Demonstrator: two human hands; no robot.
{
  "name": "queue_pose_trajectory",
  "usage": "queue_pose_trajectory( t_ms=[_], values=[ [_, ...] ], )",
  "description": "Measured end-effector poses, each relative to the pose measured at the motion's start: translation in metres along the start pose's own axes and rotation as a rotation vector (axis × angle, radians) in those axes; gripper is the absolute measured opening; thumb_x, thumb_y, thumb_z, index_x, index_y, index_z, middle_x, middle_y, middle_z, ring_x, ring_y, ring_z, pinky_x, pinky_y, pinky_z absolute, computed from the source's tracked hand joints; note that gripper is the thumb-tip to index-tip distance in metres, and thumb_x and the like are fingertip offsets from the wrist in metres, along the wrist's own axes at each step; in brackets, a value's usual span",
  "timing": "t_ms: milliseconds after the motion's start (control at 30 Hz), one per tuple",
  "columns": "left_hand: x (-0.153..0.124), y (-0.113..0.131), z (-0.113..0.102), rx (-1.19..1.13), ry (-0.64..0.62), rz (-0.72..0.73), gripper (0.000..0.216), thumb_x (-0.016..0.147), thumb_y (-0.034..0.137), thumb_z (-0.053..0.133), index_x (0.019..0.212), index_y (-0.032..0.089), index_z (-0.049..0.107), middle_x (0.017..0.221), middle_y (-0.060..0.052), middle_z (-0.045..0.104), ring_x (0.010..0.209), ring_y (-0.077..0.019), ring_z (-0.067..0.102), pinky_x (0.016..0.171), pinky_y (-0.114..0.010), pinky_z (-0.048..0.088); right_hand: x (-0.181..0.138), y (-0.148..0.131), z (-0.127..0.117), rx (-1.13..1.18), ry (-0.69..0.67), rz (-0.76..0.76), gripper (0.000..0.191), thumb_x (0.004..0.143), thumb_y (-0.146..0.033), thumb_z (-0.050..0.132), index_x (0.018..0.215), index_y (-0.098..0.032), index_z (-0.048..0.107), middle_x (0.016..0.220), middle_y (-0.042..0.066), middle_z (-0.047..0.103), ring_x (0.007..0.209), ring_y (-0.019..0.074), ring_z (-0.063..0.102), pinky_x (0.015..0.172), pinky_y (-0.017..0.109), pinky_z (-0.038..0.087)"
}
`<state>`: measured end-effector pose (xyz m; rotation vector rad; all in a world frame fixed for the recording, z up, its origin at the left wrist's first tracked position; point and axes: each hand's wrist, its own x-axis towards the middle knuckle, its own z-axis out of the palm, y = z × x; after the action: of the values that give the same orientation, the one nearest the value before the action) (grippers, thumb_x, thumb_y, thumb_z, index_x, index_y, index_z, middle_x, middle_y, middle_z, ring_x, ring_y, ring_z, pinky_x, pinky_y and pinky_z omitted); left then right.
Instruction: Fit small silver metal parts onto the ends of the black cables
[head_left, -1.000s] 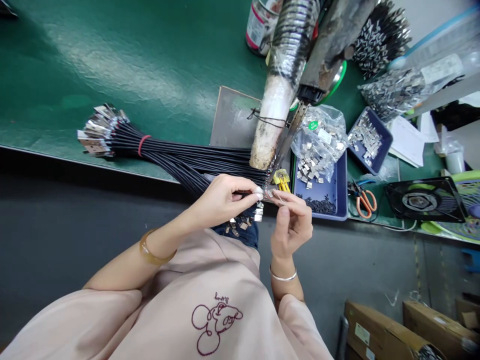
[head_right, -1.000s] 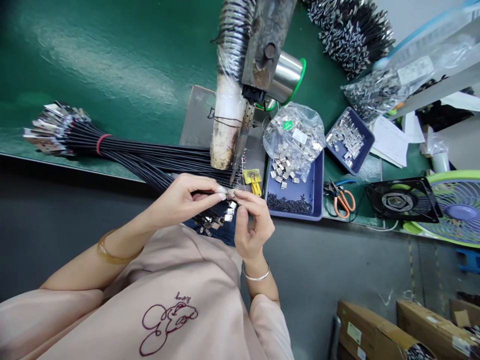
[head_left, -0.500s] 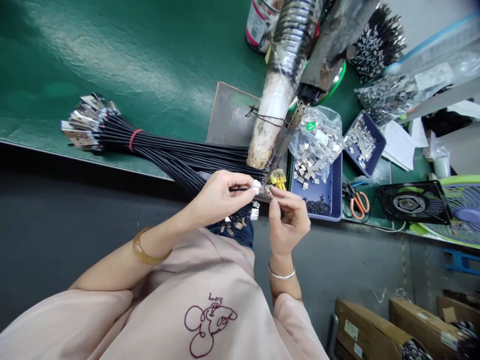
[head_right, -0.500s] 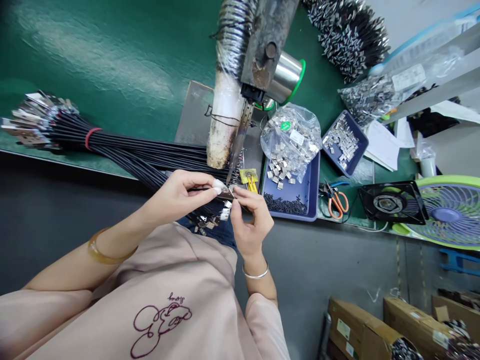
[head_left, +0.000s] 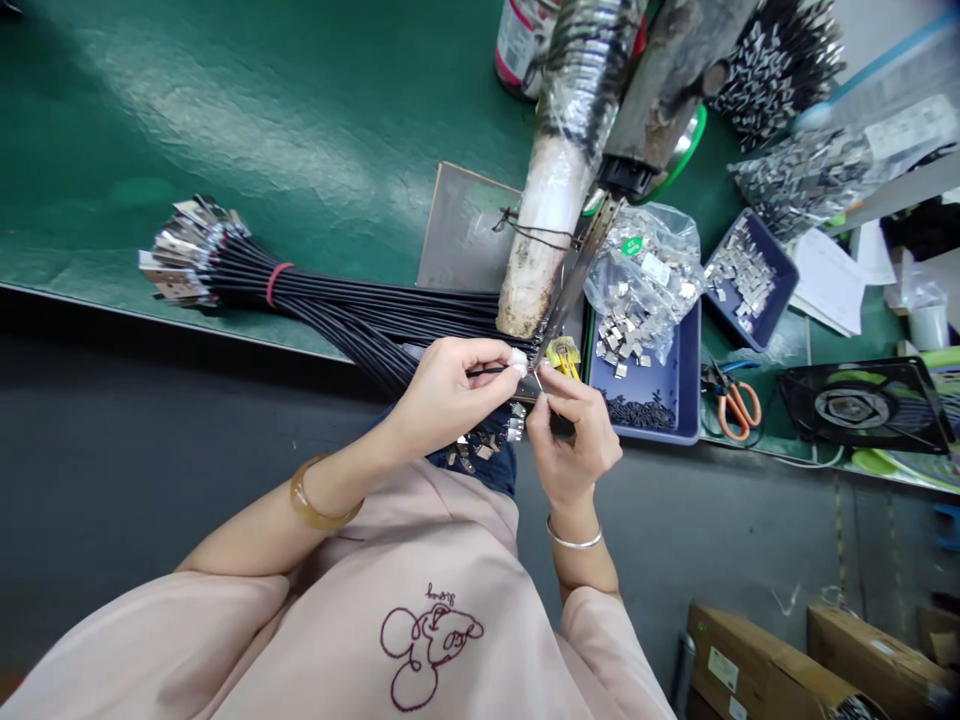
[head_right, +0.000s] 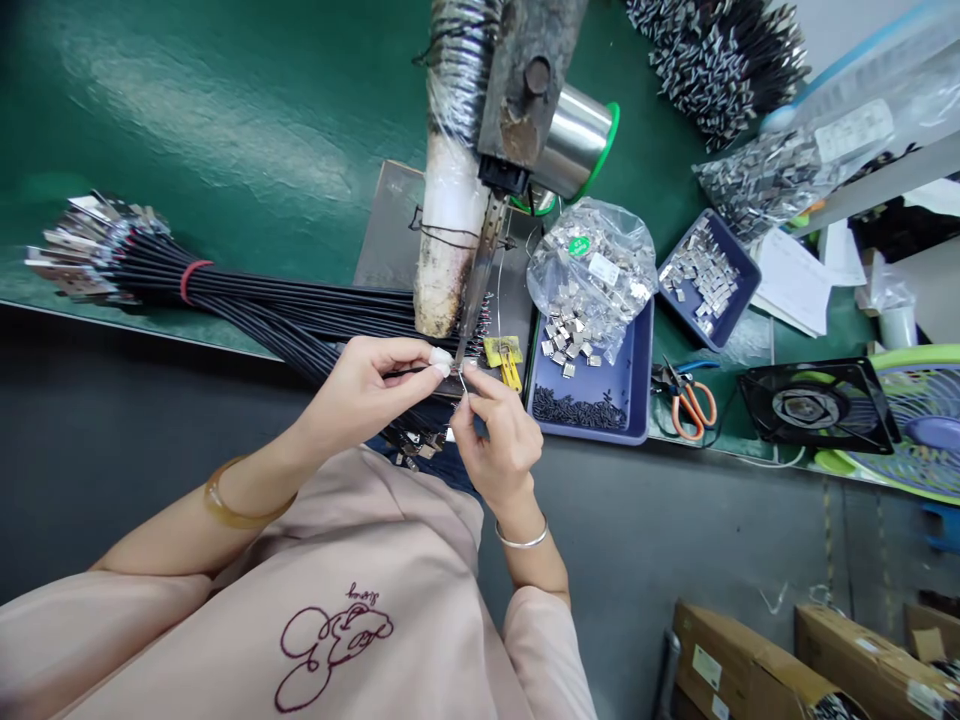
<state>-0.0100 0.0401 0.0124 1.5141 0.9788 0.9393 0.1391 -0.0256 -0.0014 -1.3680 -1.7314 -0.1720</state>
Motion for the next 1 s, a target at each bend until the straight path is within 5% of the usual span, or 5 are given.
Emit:
queue_pose_trajectory(
  t_ms=[533,633,833,1000],
  values=[
    [-0.002,-0.001,-0.002,0.012,-0.052,-0.015,0.016,0.083,0.02,0.061,0.071,0.014,0.07,0.063,-0.001,0.064,0.06,-0.012,0.057,0.053,-0.021,0.043,-0.003,0.002,-0.001,-0.016,0.015,-0.086,0.021,0.083,-0.008,0.069,0.091,-0.024,0.059,0.103,0.006,0.079,0.089,0.0162,0.077,0.077,0.028,0.065],
    [-0.003,0.0,-0.003,0.006,-0.088,-0.012,0.015,0.082,0.02,0.062,0.073,0.014,0.071,0.067,-0.002,0.067,0.063,-0.0127,0.061,0.054,-0.02,0.045,-0.002,0.0,-0.003,0.011,0.049,0.004,0.021,0.083,-0.008,0.07,0.094,-0.024,0.063,0.103,0.005,0.078,0.094,0.0176,0.076,0.078,0.029,0.065],
    [-0.007,0.001,-0.005,-0.021,-0.086,-0.036,0.013,0.081,0.021,0.063,0.079,0.012,0.072,0.076,-0.005,0.072,0.068,-0.0132,0.065,0.06,-0.019,0.051,0.004,-0.003,-0.007,0.37,-0.116,0.484,0.003,0.091,-0.019,0.064,0.088,-0.02,0.065,0.102,0.006,0.075,0.082,0.015,0.077,0.069,0.026,0.066],
    [-0.005,0.004,-0.002,-0.196,-0.01,-0.097,0.012,0.078,0.022,0.066,0.079,0.011,0.072,0.076,-0.004,0.072,0.069,-0.0124,0.066,0.064,-0.02,0.056,0.008,-0.005,-0.009,0.335,-0.119,0.37,0.007,0.088,-0.014,0.065,0.086,-0.021,0.065,0.105,0.004,0.075,0.095,0.0174,0.075,0.081,0.033,0.065]
  ],
)
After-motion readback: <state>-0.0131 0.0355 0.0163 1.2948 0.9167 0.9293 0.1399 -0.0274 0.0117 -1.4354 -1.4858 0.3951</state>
